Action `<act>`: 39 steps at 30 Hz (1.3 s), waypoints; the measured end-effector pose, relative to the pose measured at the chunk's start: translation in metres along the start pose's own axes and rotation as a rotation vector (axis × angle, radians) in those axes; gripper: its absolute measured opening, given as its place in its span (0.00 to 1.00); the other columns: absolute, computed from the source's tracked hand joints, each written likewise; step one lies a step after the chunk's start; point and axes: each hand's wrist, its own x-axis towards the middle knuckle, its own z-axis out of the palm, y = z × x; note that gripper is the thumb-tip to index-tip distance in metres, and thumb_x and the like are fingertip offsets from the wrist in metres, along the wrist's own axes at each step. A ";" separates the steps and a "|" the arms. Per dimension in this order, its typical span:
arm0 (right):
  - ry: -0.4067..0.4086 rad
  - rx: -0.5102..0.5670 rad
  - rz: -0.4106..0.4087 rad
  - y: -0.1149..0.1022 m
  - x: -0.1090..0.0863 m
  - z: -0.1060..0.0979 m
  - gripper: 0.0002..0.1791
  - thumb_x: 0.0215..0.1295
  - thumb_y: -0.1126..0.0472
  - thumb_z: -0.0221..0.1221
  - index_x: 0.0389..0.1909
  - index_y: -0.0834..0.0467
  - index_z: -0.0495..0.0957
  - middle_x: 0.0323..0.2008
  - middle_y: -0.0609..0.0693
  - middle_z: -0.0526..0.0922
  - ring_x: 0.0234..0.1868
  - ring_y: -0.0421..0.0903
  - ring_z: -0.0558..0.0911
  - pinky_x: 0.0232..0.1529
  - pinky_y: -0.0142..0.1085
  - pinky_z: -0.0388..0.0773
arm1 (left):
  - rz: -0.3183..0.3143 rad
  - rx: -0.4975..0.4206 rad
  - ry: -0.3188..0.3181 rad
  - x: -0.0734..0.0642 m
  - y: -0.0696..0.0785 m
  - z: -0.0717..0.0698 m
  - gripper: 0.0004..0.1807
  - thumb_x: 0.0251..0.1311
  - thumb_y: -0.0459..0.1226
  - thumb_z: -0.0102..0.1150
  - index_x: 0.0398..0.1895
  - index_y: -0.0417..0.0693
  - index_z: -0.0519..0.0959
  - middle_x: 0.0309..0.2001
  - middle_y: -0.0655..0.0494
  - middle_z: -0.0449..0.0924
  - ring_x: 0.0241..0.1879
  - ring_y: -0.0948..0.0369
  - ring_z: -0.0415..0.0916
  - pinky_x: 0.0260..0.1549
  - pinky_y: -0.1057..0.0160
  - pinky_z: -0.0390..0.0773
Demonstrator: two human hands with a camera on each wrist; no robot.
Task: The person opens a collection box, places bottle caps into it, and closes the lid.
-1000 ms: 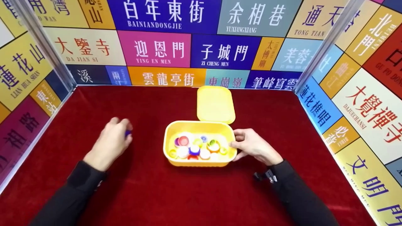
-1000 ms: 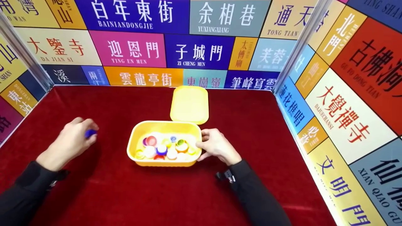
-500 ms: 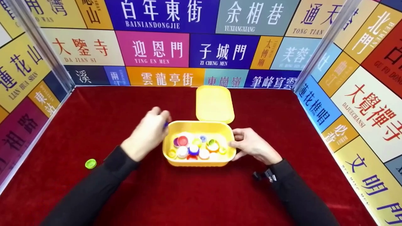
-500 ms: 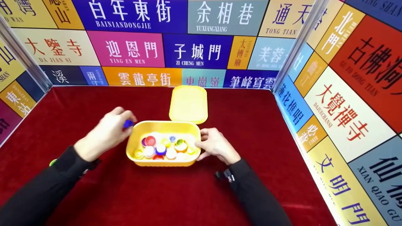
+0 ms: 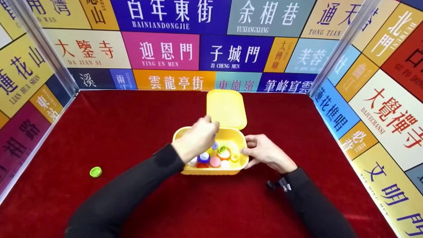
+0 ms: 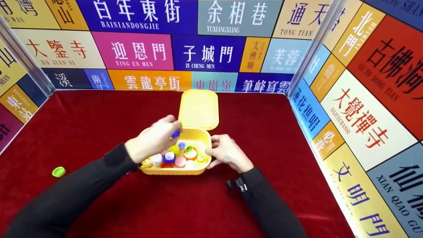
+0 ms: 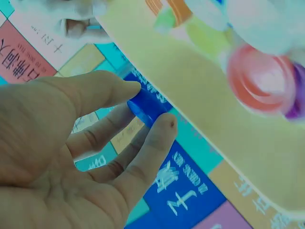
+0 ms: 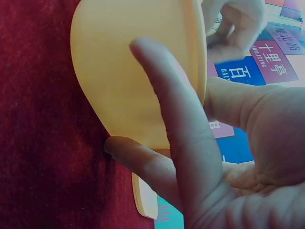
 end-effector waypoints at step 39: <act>-0.007 -0.021 -0.013 -0.001 0.000 -0.002 0.28 0.80 0.71 0.63 0.78 0.71 0.77 0.68 0.72 0.88 0.47 0.61 0.97 0.40 0.49 0.98 | -0.018 0.127 -0.192 0.031 0.034 0.021 0.18 0.76 0.35 0.74 0.64 0.38 0.86 0.57 0.36 0.86 0.55 0.42 0.91 0.51 0.48 0.96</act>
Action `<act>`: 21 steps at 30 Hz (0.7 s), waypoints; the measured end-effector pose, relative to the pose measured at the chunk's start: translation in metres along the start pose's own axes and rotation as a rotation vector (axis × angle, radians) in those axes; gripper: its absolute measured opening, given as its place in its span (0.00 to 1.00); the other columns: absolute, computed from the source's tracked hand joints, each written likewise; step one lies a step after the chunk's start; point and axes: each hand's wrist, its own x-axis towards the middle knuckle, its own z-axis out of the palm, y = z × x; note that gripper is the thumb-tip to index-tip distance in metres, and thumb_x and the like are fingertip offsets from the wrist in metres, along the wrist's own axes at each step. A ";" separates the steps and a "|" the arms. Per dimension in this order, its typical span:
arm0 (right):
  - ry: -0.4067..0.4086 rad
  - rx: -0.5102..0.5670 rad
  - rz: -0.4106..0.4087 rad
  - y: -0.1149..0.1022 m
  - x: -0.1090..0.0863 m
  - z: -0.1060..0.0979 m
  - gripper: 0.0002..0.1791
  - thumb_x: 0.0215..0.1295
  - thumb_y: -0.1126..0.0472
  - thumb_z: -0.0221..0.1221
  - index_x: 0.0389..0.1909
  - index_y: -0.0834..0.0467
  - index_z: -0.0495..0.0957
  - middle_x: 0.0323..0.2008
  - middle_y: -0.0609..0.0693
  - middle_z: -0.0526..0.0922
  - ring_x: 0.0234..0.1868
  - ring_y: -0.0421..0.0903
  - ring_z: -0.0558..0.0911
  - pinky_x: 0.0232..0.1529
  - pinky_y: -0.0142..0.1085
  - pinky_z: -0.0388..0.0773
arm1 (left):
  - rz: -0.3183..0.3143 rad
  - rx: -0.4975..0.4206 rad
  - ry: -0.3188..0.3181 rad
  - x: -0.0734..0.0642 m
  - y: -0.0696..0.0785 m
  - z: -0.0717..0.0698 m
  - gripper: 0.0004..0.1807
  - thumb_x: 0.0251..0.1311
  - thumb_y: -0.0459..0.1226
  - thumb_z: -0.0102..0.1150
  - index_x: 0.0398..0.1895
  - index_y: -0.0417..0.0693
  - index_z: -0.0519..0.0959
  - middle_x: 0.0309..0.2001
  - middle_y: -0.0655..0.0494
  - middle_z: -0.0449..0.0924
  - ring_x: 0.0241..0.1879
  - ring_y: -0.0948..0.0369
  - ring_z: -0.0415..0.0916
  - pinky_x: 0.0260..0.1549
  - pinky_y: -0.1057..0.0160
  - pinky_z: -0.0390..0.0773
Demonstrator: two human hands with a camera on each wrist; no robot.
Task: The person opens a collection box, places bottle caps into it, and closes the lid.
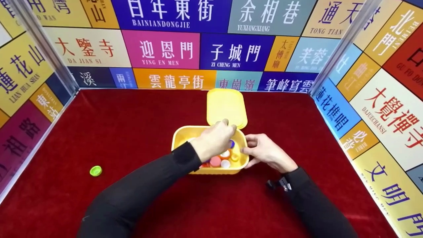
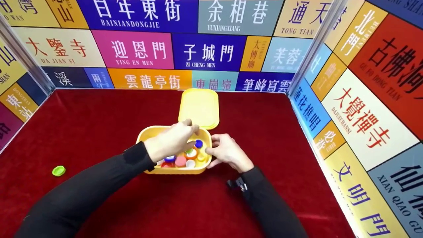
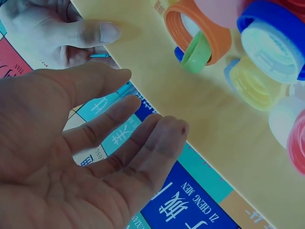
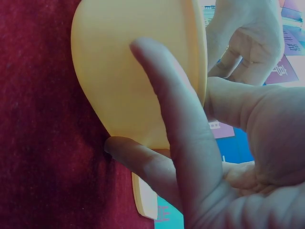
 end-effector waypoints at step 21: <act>0.005 0.009 0.021 -0.001 0.000 0.002 0.28 0.82 0.70 0.65 0.79 0.70 0.76 0.69 0.72 0.88 0.47 0.60 0.97 0.40 0.47 0.97 | -0.035 -0.025 0.103 -0.031 -0.032 -0.018 0.17 0.78 0.41 0.76 0.61 0.42 0.87 0.55 0.38 0.86 0.52 0.42 0.89 0.46 0.43 0.97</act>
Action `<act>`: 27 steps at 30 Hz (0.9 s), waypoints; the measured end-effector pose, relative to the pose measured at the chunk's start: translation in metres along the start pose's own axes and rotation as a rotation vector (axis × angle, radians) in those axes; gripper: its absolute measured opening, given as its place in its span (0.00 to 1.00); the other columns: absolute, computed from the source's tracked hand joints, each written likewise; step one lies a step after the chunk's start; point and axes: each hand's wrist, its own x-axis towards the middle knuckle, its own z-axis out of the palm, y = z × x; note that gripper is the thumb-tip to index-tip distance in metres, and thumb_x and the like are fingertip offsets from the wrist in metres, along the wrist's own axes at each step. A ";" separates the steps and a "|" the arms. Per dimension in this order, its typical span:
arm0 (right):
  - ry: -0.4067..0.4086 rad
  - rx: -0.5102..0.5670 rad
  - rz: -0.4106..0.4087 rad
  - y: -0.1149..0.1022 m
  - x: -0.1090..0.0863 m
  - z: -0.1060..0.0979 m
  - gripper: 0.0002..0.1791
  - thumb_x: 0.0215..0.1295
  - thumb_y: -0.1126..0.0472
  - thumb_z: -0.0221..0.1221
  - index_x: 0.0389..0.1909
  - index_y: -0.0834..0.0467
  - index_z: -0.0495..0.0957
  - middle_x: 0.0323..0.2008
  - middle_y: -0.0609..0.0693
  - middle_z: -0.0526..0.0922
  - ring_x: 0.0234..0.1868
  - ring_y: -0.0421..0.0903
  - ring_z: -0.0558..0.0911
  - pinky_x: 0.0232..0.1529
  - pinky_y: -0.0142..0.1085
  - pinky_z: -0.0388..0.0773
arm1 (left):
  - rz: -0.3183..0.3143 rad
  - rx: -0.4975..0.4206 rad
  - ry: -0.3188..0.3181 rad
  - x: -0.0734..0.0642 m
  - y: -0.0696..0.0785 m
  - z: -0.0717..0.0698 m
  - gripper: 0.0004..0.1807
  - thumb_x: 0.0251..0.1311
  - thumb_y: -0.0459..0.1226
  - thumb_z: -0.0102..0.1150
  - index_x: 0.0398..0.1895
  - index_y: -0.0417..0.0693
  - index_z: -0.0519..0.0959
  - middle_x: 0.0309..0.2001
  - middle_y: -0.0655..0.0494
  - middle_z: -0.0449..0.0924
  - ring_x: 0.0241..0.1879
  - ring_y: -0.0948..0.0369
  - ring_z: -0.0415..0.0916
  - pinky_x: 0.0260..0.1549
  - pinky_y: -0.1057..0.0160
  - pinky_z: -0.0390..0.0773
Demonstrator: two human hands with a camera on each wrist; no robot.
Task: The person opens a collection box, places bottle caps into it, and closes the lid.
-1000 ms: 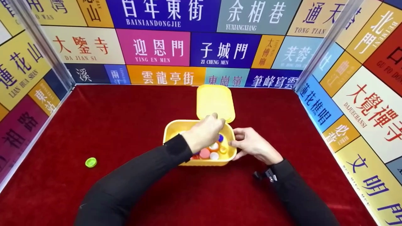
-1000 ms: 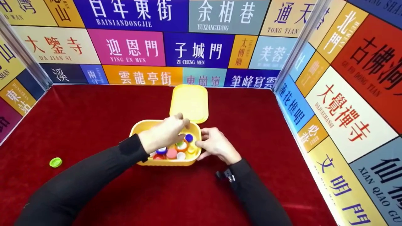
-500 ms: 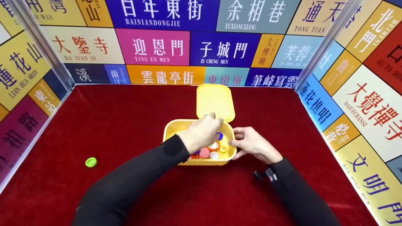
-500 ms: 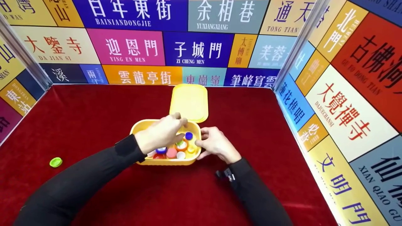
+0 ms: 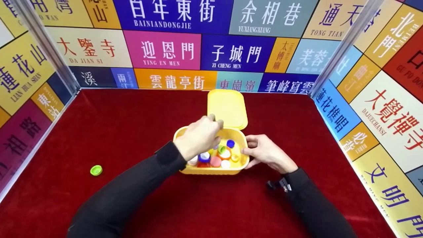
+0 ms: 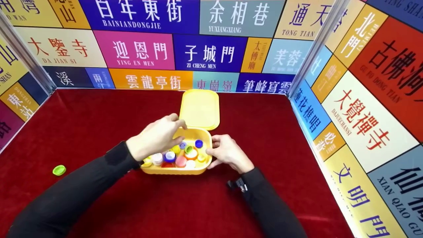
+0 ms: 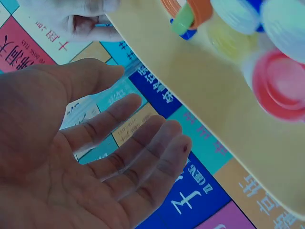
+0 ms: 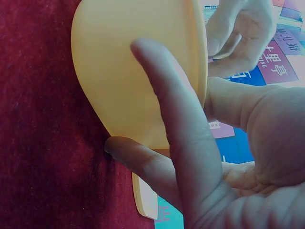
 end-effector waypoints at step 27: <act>0.008 0.013 0.000 0.000 -0.002 0.000 0.30 0.81 0.70 0.66 0.80 0.71 0.75 0.69 0.74 0.86 0.49 0.60 0.97 0.40 0.48 0.98 | -0.244 -0.013 0.209 -0.118 -0.112 -0.030 0.17 0.74 0.37 0.76 0.60 0.41 0.88 0.53 0.36 0.86 0.51 0.34 0.88 0.47 0.33 0.93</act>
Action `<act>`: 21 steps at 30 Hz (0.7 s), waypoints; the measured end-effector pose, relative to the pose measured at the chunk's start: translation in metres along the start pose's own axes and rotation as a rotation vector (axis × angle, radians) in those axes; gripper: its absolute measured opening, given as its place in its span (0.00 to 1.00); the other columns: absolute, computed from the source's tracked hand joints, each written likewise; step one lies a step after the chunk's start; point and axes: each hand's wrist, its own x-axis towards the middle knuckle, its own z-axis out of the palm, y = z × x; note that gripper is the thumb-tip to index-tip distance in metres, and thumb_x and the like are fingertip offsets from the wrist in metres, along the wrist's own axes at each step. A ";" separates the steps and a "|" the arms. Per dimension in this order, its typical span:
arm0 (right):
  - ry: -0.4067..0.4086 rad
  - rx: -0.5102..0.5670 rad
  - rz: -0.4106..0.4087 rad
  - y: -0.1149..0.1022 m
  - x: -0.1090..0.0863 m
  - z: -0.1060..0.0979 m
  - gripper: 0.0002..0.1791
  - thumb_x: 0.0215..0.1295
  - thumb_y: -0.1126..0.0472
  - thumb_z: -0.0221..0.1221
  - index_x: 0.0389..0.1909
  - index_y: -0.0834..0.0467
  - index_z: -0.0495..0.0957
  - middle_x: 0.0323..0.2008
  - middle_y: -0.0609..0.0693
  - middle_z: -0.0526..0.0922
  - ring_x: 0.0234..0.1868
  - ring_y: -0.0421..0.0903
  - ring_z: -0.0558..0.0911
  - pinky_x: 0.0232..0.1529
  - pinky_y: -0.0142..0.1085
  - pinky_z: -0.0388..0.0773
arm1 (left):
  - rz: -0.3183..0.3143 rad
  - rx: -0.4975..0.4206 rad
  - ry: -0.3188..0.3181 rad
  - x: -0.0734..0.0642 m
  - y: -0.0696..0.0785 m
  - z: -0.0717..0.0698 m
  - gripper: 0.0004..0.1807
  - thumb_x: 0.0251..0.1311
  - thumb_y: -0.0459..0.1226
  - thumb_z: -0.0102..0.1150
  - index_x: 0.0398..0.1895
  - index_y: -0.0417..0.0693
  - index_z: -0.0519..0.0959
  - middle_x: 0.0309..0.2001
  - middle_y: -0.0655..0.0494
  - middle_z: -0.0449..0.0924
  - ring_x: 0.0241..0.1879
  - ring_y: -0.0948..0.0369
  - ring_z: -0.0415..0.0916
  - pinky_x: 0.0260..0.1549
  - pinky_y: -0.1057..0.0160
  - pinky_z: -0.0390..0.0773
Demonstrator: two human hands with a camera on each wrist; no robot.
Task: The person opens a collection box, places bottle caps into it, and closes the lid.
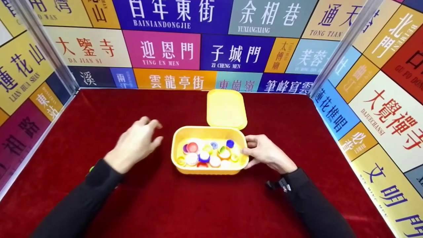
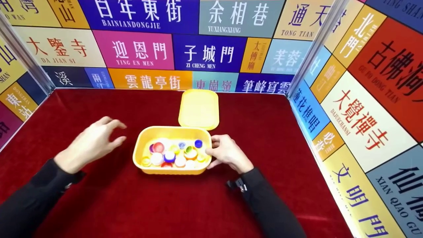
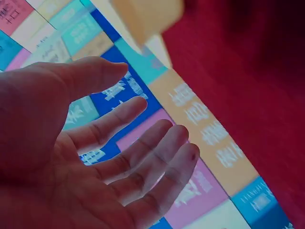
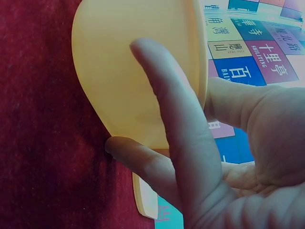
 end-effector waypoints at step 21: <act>0.007 0.001 0.001 0.000 0.001 0.000 0.28 0.82 0.71 0.65 0.79 0.70 0.77 0.67 0.72 0.88 0.48 0.60 0.97 0.40 0.48 0.98 | -0.312 0.011 -0.338 -0.085 -0.101 -0.031 0.34 0.68 0.36 0.80 0.69 0.25 0.78 0.59 0.13 0.74 0.53 0.16 0.77 0.55 0.22 0.83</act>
